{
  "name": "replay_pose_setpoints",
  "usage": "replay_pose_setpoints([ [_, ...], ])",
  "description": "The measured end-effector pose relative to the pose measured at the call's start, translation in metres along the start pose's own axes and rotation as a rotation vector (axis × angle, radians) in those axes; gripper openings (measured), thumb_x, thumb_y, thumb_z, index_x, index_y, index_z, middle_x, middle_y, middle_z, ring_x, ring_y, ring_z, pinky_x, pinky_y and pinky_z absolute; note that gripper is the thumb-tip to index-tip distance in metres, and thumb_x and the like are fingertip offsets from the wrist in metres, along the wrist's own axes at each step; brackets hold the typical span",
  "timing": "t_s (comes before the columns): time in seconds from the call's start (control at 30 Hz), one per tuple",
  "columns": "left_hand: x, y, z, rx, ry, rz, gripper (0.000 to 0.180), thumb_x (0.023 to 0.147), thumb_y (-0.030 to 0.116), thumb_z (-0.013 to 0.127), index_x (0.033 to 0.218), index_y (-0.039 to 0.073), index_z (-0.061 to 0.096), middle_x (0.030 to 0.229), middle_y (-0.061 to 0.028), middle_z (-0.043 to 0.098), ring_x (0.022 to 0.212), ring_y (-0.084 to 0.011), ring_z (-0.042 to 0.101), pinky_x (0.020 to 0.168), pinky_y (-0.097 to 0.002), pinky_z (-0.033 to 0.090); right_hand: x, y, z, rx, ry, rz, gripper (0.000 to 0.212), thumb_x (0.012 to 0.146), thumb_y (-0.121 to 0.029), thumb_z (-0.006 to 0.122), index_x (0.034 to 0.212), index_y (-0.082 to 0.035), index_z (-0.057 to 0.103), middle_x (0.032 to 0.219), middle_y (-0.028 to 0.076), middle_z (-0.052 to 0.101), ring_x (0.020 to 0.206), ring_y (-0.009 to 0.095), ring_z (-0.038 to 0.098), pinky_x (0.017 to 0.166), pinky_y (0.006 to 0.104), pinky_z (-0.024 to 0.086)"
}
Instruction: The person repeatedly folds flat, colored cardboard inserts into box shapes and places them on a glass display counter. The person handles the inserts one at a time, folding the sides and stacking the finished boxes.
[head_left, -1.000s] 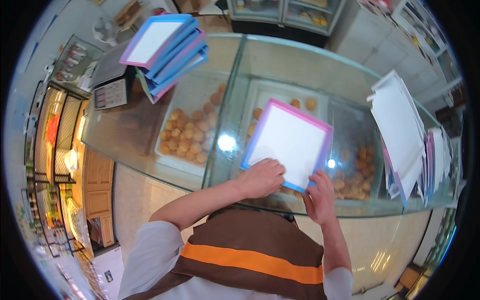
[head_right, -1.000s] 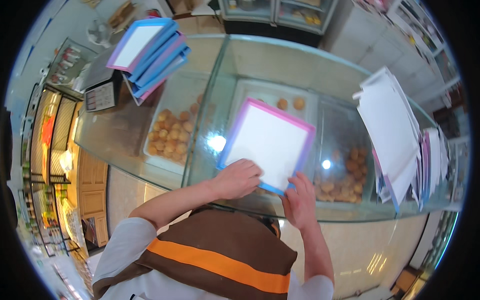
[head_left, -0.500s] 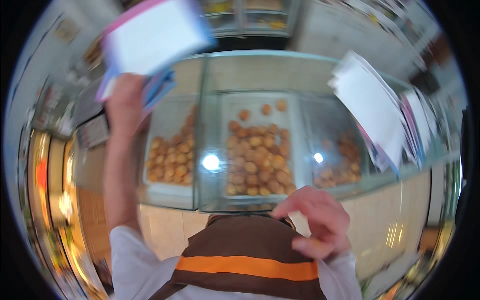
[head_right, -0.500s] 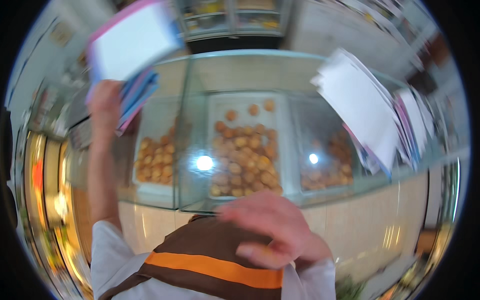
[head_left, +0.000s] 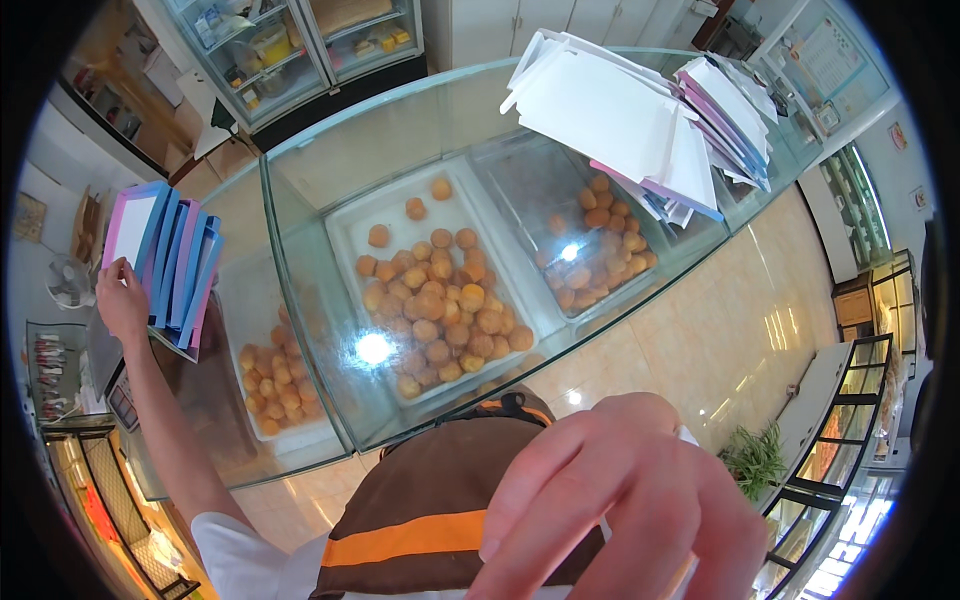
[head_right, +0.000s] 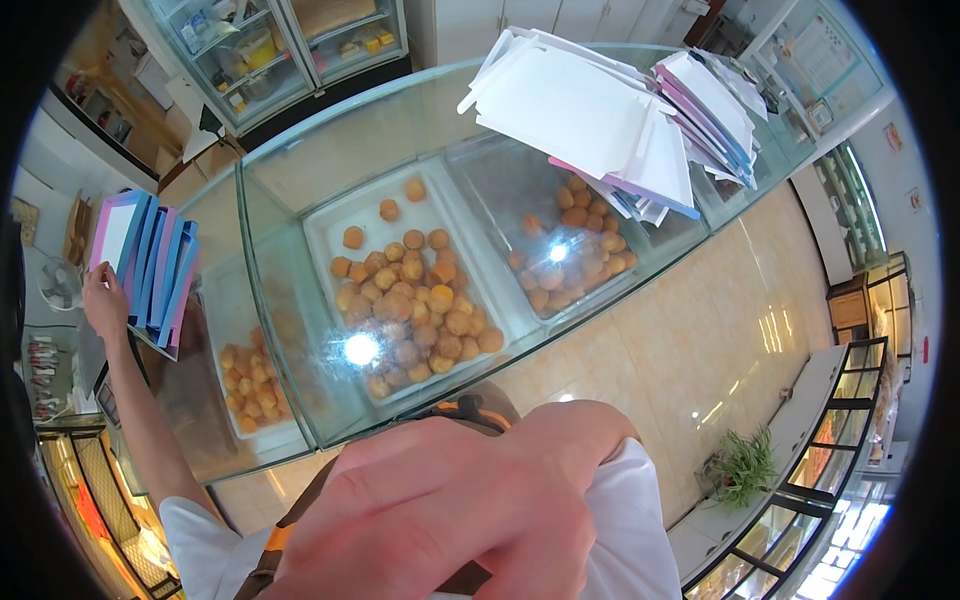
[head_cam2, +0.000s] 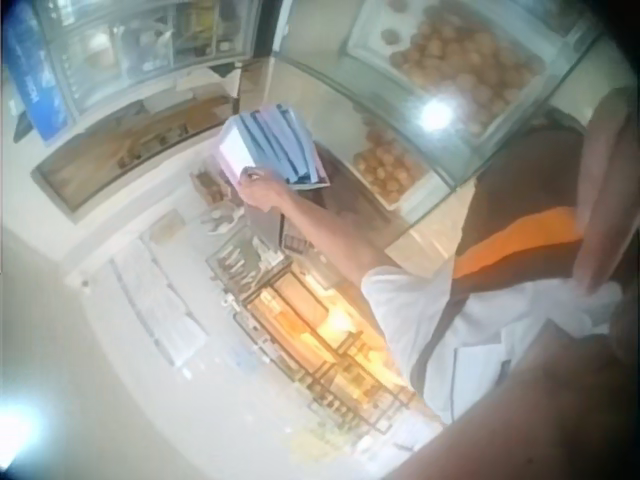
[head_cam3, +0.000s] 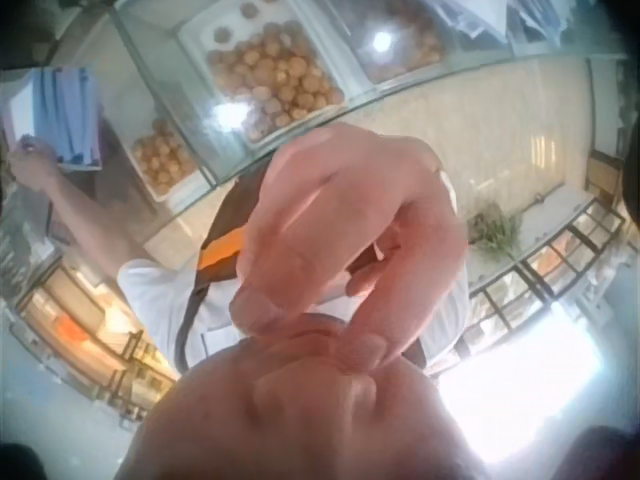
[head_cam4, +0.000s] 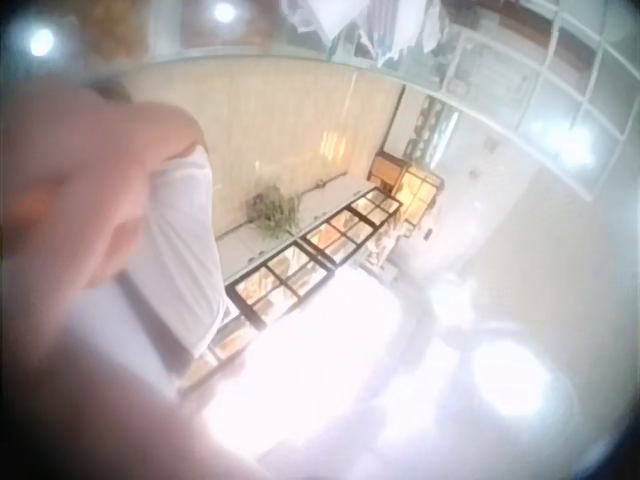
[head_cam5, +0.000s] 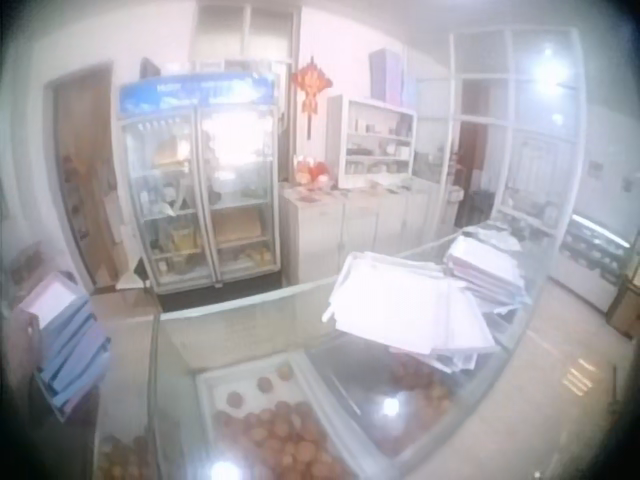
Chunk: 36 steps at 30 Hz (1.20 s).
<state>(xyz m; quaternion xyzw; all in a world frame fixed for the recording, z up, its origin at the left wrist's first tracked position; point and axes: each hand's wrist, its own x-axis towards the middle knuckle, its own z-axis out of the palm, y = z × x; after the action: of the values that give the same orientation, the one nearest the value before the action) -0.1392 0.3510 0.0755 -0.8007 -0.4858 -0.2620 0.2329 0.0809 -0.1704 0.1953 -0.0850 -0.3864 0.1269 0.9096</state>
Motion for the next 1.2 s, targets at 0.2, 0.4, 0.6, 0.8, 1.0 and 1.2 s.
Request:
replay_pose_setpoints([
  [0.2, -0.015, 0.026, -0.047, -0.235, 0.257, -0.069, 0.024, 0.102, 0.026, 0.063, 0.113, 0.008, 0.074, 0.109, -0.0065, 0.069, 0.101, -0.0266, 0.067, 0.085, -0.0376, 0.052, 0.061, -0.013, -0.094, -0.702, -0.634, 0.056, 0.024, 0.088, -0.008, 0.070, 0.110, -0.003, 0.072, 0.106, 0.019, 0.072, 0.089, 0.030, 0.071, 0.076, 0.0395, 0.057],
  [0.4, -0.092, 0.112, -0.098, -0.746, 0.310, -0.009, 0.008, 0.096, 0.002, 0.067, 0.102, -0.003, 0.068, 0.097, -0.0094, 0.066, 0.091, -0.0212, 0.063, 0.085, -0.0321, 0.050, 0.083, 0.019, -0.302, -2.225, -0.384, 0.216, 0.044, 0.087, -0.026, 0.072, 0.123, -0.002, 0.067, 0.123, 0.018, 0.066, 0.118, 0.033, 0.061, 0.104, 0.0455, 0.045],
  [0.6, -0.165, 0.185, -0.106, -0.974, 0.034, 0.045, 0.011, 0.087, -0.003, 0.069, 0.098, -0.001, 0.068, 0.097, -0.0137, 0.064, 0.088, -0.0275, 0.063, 0.082, -0.0345, 0.050, 0.105, 0.017, -0.375, -2.699, -0.338, 0.327, 0.025, 0.086, -0.025, 0.071, 0.106, -0.009, 0.071, 0.108, 0.010, 0.071, 0.106, 0.031, 0.064, 0.102, 0.0467, 0.042],
  [0.8, -0.193, 0.202, -0.116, -1.007, -0.104, 0.025, 0.018, 0.086, -0.001, 0.071, 0.104, 0.000, 0.070, 0.098, -0.0124, 0.063, 0.091, -0.0269, 0.062, 0.078, -0.0347, 0.050, 0.160, -0.004, -0.337, -2.464, -0.295, -0.660, 0.019, 0.083, -0.004, 0.064, 0.099, -0.011, 0.071, 0.095, 0.006, 0.072, 0.098, 0.027, 0.065, 0.094, 0.0422, 0.044],
  [1.0, -0.158, 0.211, -0.173, -1.136, 0.070, 0.077, 0.065, 0.078, 0.023, 0.083, 0.133, -0.001, 0.059, 0.133, -0.0190, 0.056, 0.121, -0.0320, 0.057, 0.104, -0.0413, 0.045, 0.133, -0.016, -0.186, -1.854, -0.554, -0.406, 0.010, 0.081, -0.003, 0.060, 0.089, -0.008, 0.063, 0.075, 0.009, 0.060, 0.066, 0.030, 0.056, 0.063, 0.0382, 0.040],
  [1.2, -0.125, 0.254, -0.216, -1.503, 0.038, 0.153, 0.103, 0.072, 0.049, 0.091, 0.145, -0.004, 0.042, 0.138, -0.0175, 0.051, 0.126, -0.0258, 0.050, 0.106, -0.0384, 0.040, 0.110, -0.002, -0.133, -1.467, -0.824, -0.178, 0.012, 0.070, -0.010, 0.060, 0.082, -0.011, 0.063, 0.064, 0.002, 0.050, 0.054, 0.026, 0.047, 0.057, 0.0362, 0.036],
])
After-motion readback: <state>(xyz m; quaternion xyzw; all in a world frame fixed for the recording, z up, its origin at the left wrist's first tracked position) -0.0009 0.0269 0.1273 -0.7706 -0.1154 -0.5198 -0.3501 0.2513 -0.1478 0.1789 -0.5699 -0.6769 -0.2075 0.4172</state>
